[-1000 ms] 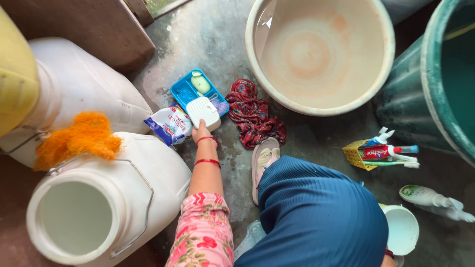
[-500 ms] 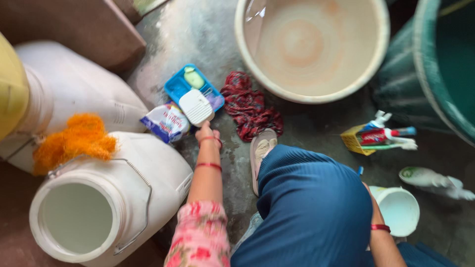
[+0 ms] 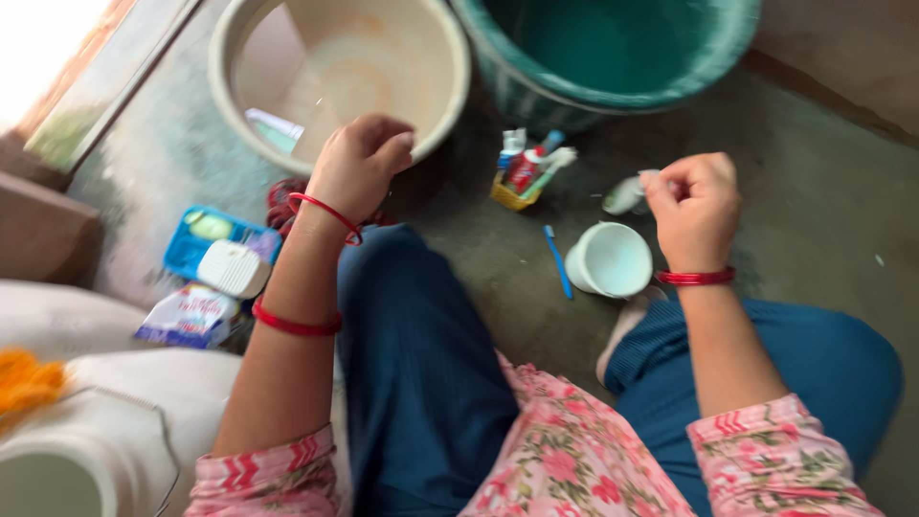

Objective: The person sits on the floor and organizes bathroom supplies. They remove toothbrushes and toothpaste from a yellow basket, scrub the basket with a toothbrush, rinse it, and then place the items back inside. Finally, the person places the basket and two pump bottles on a wall shelf.

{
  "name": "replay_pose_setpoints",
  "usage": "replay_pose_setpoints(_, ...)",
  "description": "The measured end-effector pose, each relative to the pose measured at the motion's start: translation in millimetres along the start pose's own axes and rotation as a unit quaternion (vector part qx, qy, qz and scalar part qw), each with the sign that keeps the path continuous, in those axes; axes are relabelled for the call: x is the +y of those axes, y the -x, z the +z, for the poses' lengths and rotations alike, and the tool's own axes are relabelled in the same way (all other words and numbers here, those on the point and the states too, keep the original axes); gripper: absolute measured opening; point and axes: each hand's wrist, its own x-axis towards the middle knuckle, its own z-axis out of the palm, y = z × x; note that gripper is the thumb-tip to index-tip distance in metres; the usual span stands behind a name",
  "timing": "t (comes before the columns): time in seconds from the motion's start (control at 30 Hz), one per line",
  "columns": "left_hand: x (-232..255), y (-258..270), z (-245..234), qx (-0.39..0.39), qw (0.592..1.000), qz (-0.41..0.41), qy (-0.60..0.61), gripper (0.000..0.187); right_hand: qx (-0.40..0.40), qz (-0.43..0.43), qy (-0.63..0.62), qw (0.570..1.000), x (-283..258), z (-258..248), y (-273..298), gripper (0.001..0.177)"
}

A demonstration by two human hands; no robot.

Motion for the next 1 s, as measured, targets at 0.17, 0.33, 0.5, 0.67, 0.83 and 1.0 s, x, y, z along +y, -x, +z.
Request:
replay_pose_setpoints(0.17,97.9,-5.1,81.1,-0.11,0.992,0.058,-0.027,0.019,0.075,-0.057,0.036,0.995,16.3,6.6,24.6,0.014)
replay_pose_setpoints(0.33,16.7,-25.8,198.3,-0.103,0.967,0.101,-0.21,0.019,0.006,0.123,-0.035,0.992,71.3,44.0,63.1,0.024)
replay_pose_setpoints(0.5,-93.1,19.3,272.4,-0.162,0.899,-0.103,-0.393,0.031,-0.16,0.168,-0.018,0.973,124.0,92.8,85.8,0.015)
replay_pose_setpoints(0.67,-156.0,23.5,299.3,-0.227,0.848,-0.189,-0.439,0.059,-0.437,0.303,0.174,0.829,102.9,105.5,111.6,0.053)
replay_pose_setpoints(0.83,-185.6,-27.0,321.7,-0.202,0.846,-0.179,-0.459,0.092,-0.419,0.307,0.109,0.847,114.9,133.1,117.9,0.056)
replay_pose_setpoints(1.0,-221.4,-82.9,344.3,-0.193,0.849,-0.251,-0.424,0.088,-0.375,0.295,0.055,0.877,135.0,155.1,129.2,0.051)
